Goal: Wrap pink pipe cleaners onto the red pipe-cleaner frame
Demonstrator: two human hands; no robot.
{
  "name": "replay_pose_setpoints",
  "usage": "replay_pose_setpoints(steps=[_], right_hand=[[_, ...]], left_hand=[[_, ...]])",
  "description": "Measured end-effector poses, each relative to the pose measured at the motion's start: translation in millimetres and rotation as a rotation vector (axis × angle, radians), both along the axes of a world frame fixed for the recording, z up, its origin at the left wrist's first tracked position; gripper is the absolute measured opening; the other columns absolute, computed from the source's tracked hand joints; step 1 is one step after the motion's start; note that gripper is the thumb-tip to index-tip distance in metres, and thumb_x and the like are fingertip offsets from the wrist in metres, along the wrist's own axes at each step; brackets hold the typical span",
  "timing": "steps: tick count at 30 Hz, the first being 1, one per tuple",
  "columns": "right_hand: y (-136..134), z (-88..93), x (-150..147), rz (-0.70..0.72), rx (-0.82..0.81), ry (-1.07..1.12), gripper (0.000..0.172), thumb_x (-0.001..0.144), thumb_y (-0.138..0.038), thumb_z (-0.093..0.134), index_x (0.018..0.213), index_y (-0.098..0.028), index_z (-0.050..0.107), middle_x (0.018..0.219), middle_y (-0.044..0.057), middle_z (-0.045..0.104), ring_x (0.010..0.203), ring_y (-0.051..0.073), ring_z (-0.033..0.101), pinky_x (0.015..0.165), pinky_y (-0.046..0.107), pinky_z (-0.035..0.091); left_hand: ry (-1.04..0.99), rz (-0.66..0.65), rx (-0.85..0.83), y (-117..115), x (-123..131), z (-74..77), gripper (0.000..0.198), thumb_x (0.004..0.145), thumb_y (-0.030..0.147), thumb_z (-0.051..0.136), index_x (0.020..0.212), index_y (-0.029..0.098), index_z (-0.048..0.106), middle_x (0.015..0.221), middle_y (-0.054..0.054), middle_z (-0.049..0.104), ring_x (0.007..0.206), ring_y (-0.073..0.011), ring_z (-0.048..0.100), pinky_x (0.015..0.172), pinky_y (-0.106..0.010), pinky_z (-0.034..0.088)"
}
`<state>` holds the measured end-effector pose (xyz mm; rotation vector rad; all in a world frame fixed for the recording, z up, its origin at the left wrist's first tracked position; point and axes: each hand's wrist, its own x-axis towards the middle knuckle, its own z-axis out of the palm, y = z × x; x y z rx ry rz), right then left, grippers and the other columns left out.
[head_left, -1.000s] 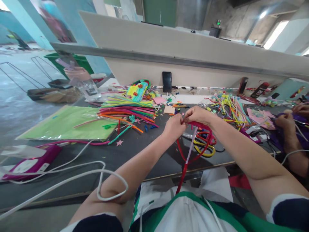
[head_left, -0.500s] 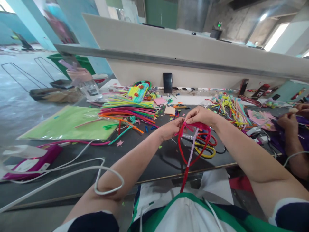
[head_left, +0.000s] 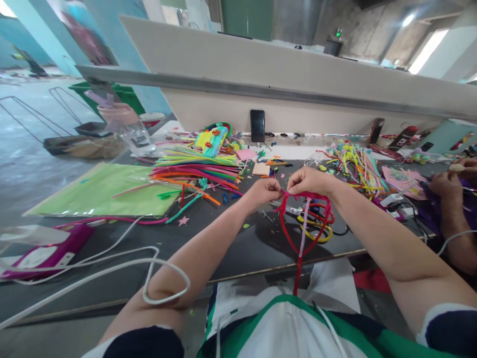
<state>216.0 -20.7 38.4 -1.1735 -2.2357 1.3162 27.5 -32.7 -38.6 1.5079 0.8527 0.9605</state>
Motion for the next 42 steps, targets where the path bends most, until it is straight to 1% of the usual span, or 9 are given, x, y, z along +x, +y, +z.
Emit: replay_pose_setpoints(steps=[8,10,15,21,30,34,39,41,42], right_hand=[[-1.9,-5.5,-4.2,0.012,-0.085,0.054,0.014,0.057,-0.022,0.072,0.068,-0.013,0.072,0.058,-0.002,0.063,0.055,0.009,0.052,0.056,0.021,0.04],[-2.5,-5.1,-6.2,0.0,-0.081,0.037,0.014,0.057,-0.022,0.073,0.068,-0.013,0.072,0.058,-0.002,0.063,0.055,0.009,0.052,0.057,0.021,0.04],[-2.7,-0.3,-9.6,0.042,-0.026,-0.027,0.013,0.059,-0.023,0.072,0.068,-0.014,0.073,0.061,-0.001,0.065,0.058,0.009,0.054,0.061,0.022,0.042],[-1.6,-0.3,-10.0,0.071,-0.011,-0.071,0.014,0.061,-0.024,0.071,0.07,-0.014,0.073,0.06,-0.002,0.065,0.057,0.009,0.053,0.06,0.021,0.041],[4.6,-7.6,-8.6,0.037,0.052,-0.133,0.016,0.059,-0.026,0.07,0.069,-0.014,0.073,0.058,-0.002,0.064,0.055,0.009,0.051,0.056,0.021,0.039],[3.6,-9.5,-13.8,-0.037,0.064,-0.169,0.014,0.057,-0.024,0.07,0.067,-0.014,0.072,0.057,-0.002,0.064,0.056,0.01,0.052,0.056,0.021,0.039],[4.8,-13.9,-21.2,-0.15,0.123,-0.214,0.011,0.056,-0.021,0.07,0.064,-0.013,0.072,0.054,-0.002,0.062,0.055,0.01,0.051,0.054,0.021,0.038],[6.5,-14.9,-19.4,-0.153,0.113,-0.188,0.011,0.056,-0.02,0.07,0.063,-0.013,0.071,0.054,-0.002,0.062,0.055,0.01,0.051,0.054,0.021,0.038],[7.2,-14.9,-16.9,-0.139,0.088,-0.157,0.011,0.055,-0.021,0.071,0.063,-0.013,0.071,0.054,-0.001,0.062,0.055,0.01,0.051,0.054,0.021,0.038]], left_hand=[[0.167,0.132,0.111,-4.5,-5.9,3.5,0.006,0.061,0.017,0.061,0.06,0.013,0.056,0.049,0.006,0.049,0.047,-0.0057,0.041,0.05,-0.019,0.031],[0.144,0.041,0.081,-5.1,-11.0,4.4,0.006,0.061,0.015,0.063,0.064,0.013,0.057,0.054,0.005,0.053,0.052,-0.0068,0.045,0.055,-0.02,0.035],[0.086,-0.363,-0.033,-3.2,-30.0,18.9,0.022,0.07,0.028,0.069,0.085,0.014,0.065,0.08,-0.004,0.065,0.075,-0.0127,0.057,0.073,-0.025,0.042],[0.238,-0.493,0.0,-5.1,-28.4,26.5,0.03,0.075,0.043,0.064,0.072,0.013,0.063,0.064,-0.001,0.058,0.061,-0.0104,0.049,0.062,-0.023,0.038],[0.391,-0.268,0.149,-11.6,-20.0,22.4,0.023,0.071,0.034,0.062,0.062,0.013,0.063,0.05,0.003,0.049,0.048,-0.0071,0.039,0.05,-0.021,0.028],[0.58,-0.068,0.269,-17.4,-10.8,23.9,0.018,0.069,0.025,0.057,0.057,0.013,0.062,0.045,0.003,0.047,0.047,-0.0087,0.04,0.049,-0.022,0.028],[0.926,0.31,0.517,-36.9,12.5,24.2,0.021,0.071,0.016,0.048,0.07,0.012,0.069,0.067,-0.009,0.064,0.067,-0.0183,0.057,0.06,-0.027,0.035],[0.951,0.34,0.484,-39.6,14.2,24.1,0.022,0.075,0.019,0.048,0.076,0.013,0.069,0.073,-0.01,0.065,0.07,-0.0194,0.058,0.062,-0.028,0.037],[0.904,0.298,0.431,-38.7,11.9,24.2,0.022,0.077,0.023,0.049,0.075,0.013,0.068,0.071,-0.009,0.064,0.068,-0.0183,0.057,0.062,-0.027,0.037]])
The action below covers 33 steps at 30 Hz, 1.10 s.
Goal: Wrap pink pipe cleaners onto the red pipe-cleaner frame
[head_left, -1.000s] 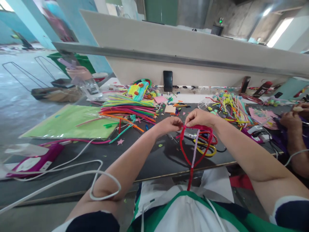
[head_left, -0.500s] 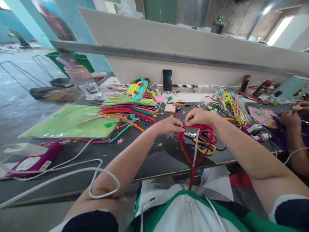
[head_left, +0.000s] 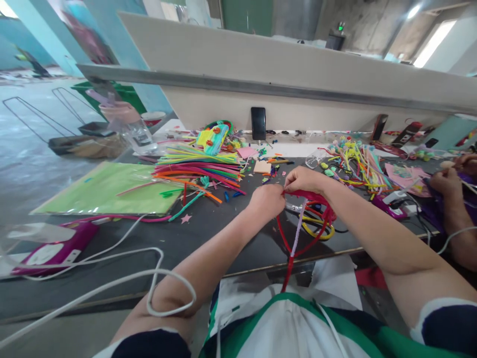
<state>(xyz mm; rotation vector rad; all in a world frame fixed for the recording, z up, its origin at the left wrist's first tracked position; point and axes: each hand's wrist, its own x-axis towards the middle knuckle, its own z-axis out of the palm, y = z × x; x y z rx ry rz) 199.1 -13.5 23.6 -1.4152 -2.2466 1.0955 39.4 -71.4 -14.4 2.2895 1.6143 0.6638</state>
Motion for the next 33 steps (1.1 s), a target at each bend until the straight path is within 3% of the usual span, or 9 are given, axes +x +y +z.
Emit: replay_pose_setpoints(steps=[4,6,9,16,21,24,27,30,33], right_hand=[[-1.3,2.6,13.9,0.059,-0.157,0.177,0.017,0.056,-0.025,0.073,0.068,-0.013,0.071,0.057,-0.002,0.064,0.054,0.009,0.052,0.057,0.022,0.041],[-4.2,4.7,18.4,0.07,-0.202,0.221,0.019,0.056,-0.026,0.074,0.069,-0.013,0.071,0.057,-0.002,0.064,0.054,0.009,0.053,0.058,0.022,0.041],[-8.5,7.9,19.4,0.108,-0.188,0.21,0.018,0.056,-0.026,0.074,0.069,-0.013,0.071,0.058,-0.002,0.064,0.055,0.009,0.053,0.059,0.022,0.041],[-9.3,11.0,14.9,0.176,-0.148,0.173,0.017,0.059,-0.026,0.072,0.07,-0.013,0.071,0.06,-0.001,0.064,0.058,0.01,0.054,0.062,0.023,0.042],[-5.2,7.2,12.9,0.219,-0.109,0.142,0.016,0.061,-0.026,0.07,0.07,-0.013,0.071,0.061,-0.001,0.064,0.059,0.01,0.054,0.062,0.023,0.042],[-3.2,5.1,12.4,0.213,-0.076,0.097,0.016,0.061,-0.026,0.069,0.069,-0.013,0.071,0.06,-0.001,0.064,0.058,0.01,0.053,0.061,0.022,0.042],[-2.0,3.8,12.2,0.187,-0.034,0.058,0.016,0.06,-0.027,0.068,0.068,-0.012,0.07,0.058,-0.001,0.062,0.057,0.009,0.051,0.058,0.022,0.039],[-1.4,2.5,11.8,0.17,-0.016,0.024,0.017,0.06,-0.028,0.068,0.066,-0.012,0.07,0.056,-0.002,0.06,0.055,0.009,0.05,0.056,0.022,0.038],[-0.6,0.0,11.0,0.185,-0.01,-0.004,0.017,0.06,-0.028,0.067,0.066,-0.013,0.071,0.056,-0.001,0.061,0.057,0.01,0.051,0.057,0.022,0.038]], left_hand=[[-0.512,-0.34,-0.449,13.0,-22.1,-1.1,0.038,0.083,0.046,0.049,0.073,0.012,0.064,0.063,-0.003,0.058,0.058,-0.0117,0.05,0.058,-0.023,0.038],[-0.727,-0.423,-0.611,19.5,-30.7,-4.0,0.035,0.078,0.045,0.058,0.081,0.011,0.066,0.066,-0.003,0.06,0.059,-0.0096,0.049,0.058,-0.022,0.037],[-0.862,-0.415,-0.707,23.7,-32.1,-11.0,0.03,0.068,0.036,0.072,0.083,0.01,0.068,0.066,-0.002,0.061,0.056,-0.0072,0.048,0.057,-0.02,0.035],[-1.094,-0.35,-0.814,20.2,-19.0,-29.1,0.031,0.058,0.034,0.08,0.067,0.01,0.063,0.051,0.002,0.054,0.047,-0.0048,0.043,0.048,-0.019,0.028],[-1.24,-0.299,-0.86,12.7,-11.6,-38.5,0.036,0.058,0.036,0.082,0.069,0.011,0.059,0.058,0.002,0.055,0.051,-0.0056,0.048,0.053,-0.019,0.037],[-1.263,-0.268,-0.835,5.6,-4.1,-41.6,0.039,0.063,0.042,0.078,0.074,0.012,0.056,0.063,0.001,0.056,0.056,-0.0073,0.051,0.062,-0.023,0.044],[-1.199,-0.261,-0.692,-1.1,2.8,-43.0,0.035,0.076,0.047,0.065,0.073,0.015,0.051,0.064,0.003,0.053,0.058,-0.0077,0.05,0.066,-0.024,0.045],[-0.946,-0.233,-0.43,-4.8,5.3,-42.5,0.032,0.089,0.043,0.046,0.071,0.017,0.048,0.064,0.002,0.054,0.061,-0.0098,0.051,0.064,-0.024,0.041],[-0.594,-0.211,-0.193,-4.8,4.7,-41.2,0.027,0.092,0.032,0.039,0.071,0.018,0.048,0.065,0.0,0.057,0.063,-0.0121,0.052,0.064,-0.025,0.038]])
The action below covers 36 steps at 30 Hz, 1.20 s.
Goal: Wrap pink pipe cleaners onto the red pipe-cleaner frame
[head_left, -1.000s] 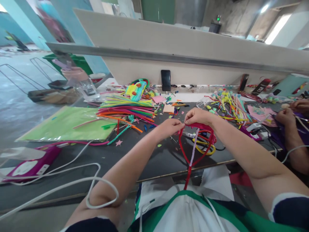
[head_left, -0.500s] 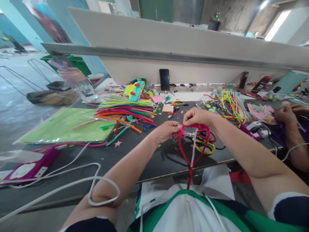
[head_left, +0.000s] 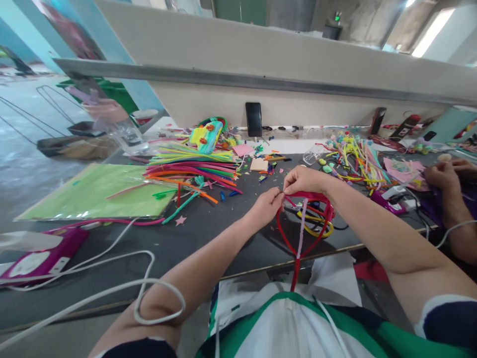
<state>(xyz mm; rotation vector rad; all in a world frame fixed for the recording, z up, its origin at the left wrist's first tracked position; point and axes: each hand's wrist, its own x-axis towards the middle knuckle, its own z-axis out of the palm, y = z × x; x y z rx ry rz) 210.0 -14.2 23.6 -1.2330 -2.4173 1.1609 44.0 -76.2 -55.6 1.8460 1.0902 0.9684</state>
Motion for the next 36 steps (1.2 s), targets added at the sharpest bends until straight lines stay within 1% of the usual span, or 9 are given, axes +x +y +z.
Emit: replay_pose_setpoints(steps=[3,5,13,22,25,28,30,33,36], right_hand=[[1.0,-3.8,-0.7,0.012,0.032,-0.024,0.015,0.061,-0.027,0.066,0.065,-0.013,0.071,0.056,-0.002,0.062,0.058,0.01,0.053,0.059,0.022,0.039],[1.7,-5.7,-0.9,-0.001,0.05,-0.034,0.015,0.061,-0.027,0.066,0.065,-0.013,0.071,0.056,-0.002,0.062,0.058,0.011,0.053,0.059,0.022,0.039],[3.3,-2.2,-1.5,-0.035,0.051,-0.062,0.016,0.06,-0.027,0.067,0.066,-0.014,0.072,0.058,-0.001,0.063,0.059,0.012,0.055,0.056,0.022,0.038],[3.0,-9.6,-10.7,-0.052,0.052,-0.106,0.011,0.06,-0.021,0.065,0.065,-0.014,0.072,0.057,-0.002,0.063,0.058,0.011,0.054,0.056,0.021,0.038],[10.0,-6.3,-11.5,-0.039,0.029,-0.098,0.01,0.061,-0.021,0.067,0.065,-0.014,0.072,0.057,-0.002,0.063,0.058,0.01,0.054,0.056,0.02,0.039],[23.5,-0.2,-2.8,0.02,-0.088,0.001,0.018,0.065,-0.03,0.072,0.075,-0.015,0.074,0.068,-0.001,0.068,0.062,0.011,0.057,0.061,0.02,0.042],[32.3,-0.1,7.5,-0.01,-0.209,0.169,0.027,0.072,-0.038,0.069,0.088,-0.016,0.073,0.081,0.002,0.072,0.069,0.012,0.061,0.066,0.022,0.046],[40.3,-12.2,21.4,-0.165,-0.346,0.509,0.034,0.084,-0.044,0.059,0.102,-0.017,0.068,0.1,0.007,0.071,0.078,0.013,0.065,0.071,0.023,0.05],[42.0,-35.1,25.6,-0.264,-0.52,0.757,0.035,0.093,-0.043,0.045,0.11,-0.017,0.062,0.099,0.01,0.071,0.082,0.016,0.068,0.073,0.027,0.053]], left_hand=[[0.234,0.078,0.213,1.8,-0.2,0.0,0.019,0.088,0.021,0.041,0.07,0.019,0.047,0.07,-0.003,0.056,0.067,-0.0143,0.05,0.065,-0.027,0.035],[0.292,0.125,0.283,2.5,0.3,-0.2,0.018,0.087,0.019,0.042,0.07,0.019,0.048,0.073,-0.004,0.056,0.069,-0.0151,0.049,0.066,-0.027,0.035],[0.245,0.158,0.128,-1.9,1.2,5.5,0.026,0.086,0.03,0.048,0.063,0.018,0.049,0.059,0.002,0.048,0.059,-0.0115,0.042,0.058,-0.023,0.029],[0.562,0.213,0.321,-2.8,4.6,-6.8,0.02,0.086,0.022,0.044,0.078,0.014,0.06,0.073,-0.012,0.059,0.071,-0.0219,0.056,0.07,-0.032,0.037],[0.386,0.218,0.167,5.3,1.6,-7.2,0.019,0.084,0.024,0.048,0.07,0.016,0.058,0.065,-0.005,0.056,0.066,-0.017,0.054,0.063,-0.027,0.036],[-0.019,0.149,-0.076,19.6,-9.1,-2.9,0.023,0.082,0.033,0.054,0.066,0.016,0.057,0.057,0.002,0.052,0.055,-0.0114,0.048,0.054,-0.023,0.035],[-0.33,0.141,-0.235,30.4,-20.5,1.0,0.021,0.078,0.035,0.06,0.074,0.015,0.061,0.062,0.002,0.059,0.056,-0.0103,0.053,0.055,-0.021,0.04],[-0.68,0.165,-0.391,43.9,-40.9,5.4,0.02,0.072,0.03,0.068,0.08,0.013,0.062,0.075,-0.004,0.068,0.071,-0.0149,0.064,0.067,-0.026,0.05],[-0.84,0.193,-0.446,51.1,-58.0,4.6,0.017,0.072,0.025,0.068,0.079,0.011,0.061,0.077,-0.007,0.069,0.077,-0.0197,0.068,0.075,-0.035,0.055]])
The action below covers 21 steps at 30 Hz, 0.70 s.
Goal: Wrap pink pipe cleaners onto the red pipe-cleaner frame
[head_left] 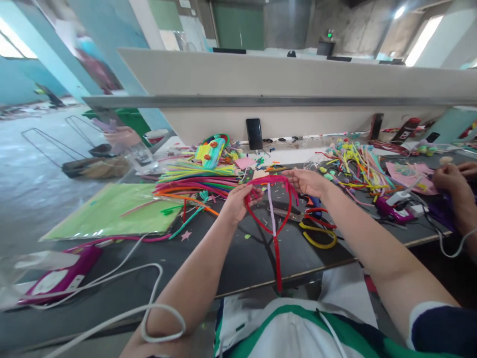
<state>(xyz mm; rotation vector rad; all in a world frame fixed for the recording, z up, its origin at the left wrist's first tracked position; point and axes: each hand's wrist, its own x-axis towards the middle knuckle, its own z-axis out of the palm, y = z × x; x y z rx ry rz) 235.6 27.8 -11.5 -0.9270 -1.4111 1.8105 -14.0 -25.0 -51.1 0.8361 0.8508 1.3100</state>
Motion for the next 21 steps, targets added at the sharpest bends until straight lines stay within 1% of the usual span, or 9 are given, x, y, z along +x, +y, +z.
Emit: replay_pose_setpoints(steps=[1,3,7,9,13,18,21], right_hand=[[-0.1,-7.8,-0.9,-0.012,-0.025,0.053,0.034,0.094,-0.042,0.044,0.11,-0.017,0.061,0.098,0.01,0.071,0.081,0.016,0.068,0.074,0.028,0.053],[-0.3,-20.9,-4.5,-0.031,-0.034,0.121,0.029,0.092,-0.038,0.048,0.106,-0.016,0.062,0.092,0.01,0.072,0.077,0.016,0.069,0.074,0.029,0.054],[1.7,-35.5,-9.4,-0.065,-0.02,0.11,0.021,0.081,-0.032,0.065,0.091,-0.013,0.066,0.079,0.009,0.072,0.066,0.015,0.067,0.063,0.024,0.054],[3.0,-39.4,-8.4,-0.064,-0.035,0.097,0.022,0.075,-0.031,0.071,0.087,-0.013,0.066,0.076,0.008,0.072,0.062,0.014,0.067,0.06,0.022,0.053],[2.4,-45.2,-2.2,-0.072,-0.062,0.111,0.026,0.066,-0.029,0.078,0.083,-0.013,0.067,0.071,0.005,0.071,0.058,0.011,0.066,0.057,0.019,0.051],[-2.5,-48.3,4.2,-0.057,-0.091,0.133,0.026,0.065,-0.031,0.079,0.079,-0.014,0.066,0.073,0.005,0.072,0.056,0.012,0.066,0.05,0.019,0.05],[-3.2,-49.5,4.9,-0.085,-0.119,0.151,0.025,0.064,-0.03,0.08,0.078,-0.015,0.066,0.07,0.004,0.072,0.053,0.012,0.065,0.047,0.019,0.049]], left_hand=[[-0.015,0.0,-0.005,1.3,-3.8,-1.5,0.017,0.073,0.025,0.067,0.08,0.011,0.061,0.077,-0.008,0.069,0.077,-0.0201,0.068,0.077,-0.036,0.055],[-0.021,-0.018,-0.009,3.0,-8.2,-5.5,0.017,0.077,0.026,0.066,0.082,0.011,0.062,0.08,-0.008,0.07,0.078,-0.0198,0.069,0.078,-0.037,0.055],[-0.056,-0.044,-0.053,5.4,-7.5,-13.7,0.025,0.084,0.035,0.059,0.087,0.01,0.062,0.083,-0.01,0.069,0.081,-0.0191,0.069,0.081,-0.036,0.055],[-0.08,-0.047,-0.07,6.1,-5.3,-16.2,0.029,0.087,0.038,0.056,0.087,0.009,0.062,0.082,-0.01,0.068,0.079,-0.0191,0.068,0.082,-0.037,0.055],[-0.118,-0.101,-0.067,6.5,-2.0,-17.6,0.033,0.089,0.04,0.05,0.088,0.009,0.061,0.081,-0.009,0.065,0.073,-0.0173,0.066,0.08,-0.038,0.055],[-0.19,-0.215,-0.105,6.4,-0.5,-17.9,0.031,0.091,0.037,0.046,0.086,0.01,0.06,0.072,-0.005,0.057,0.066,-0.0125,0.058,0.079,-0.036,0.055],[-0.233,-0.232,-0.11,5.3,0.1,-18.9,0.026,0.09,0.035,0.049,0.083,0.011,0.059,0.069,-0.002,0.052,0.065,-0.011,0.055,0.078,-0.034,0.054]])
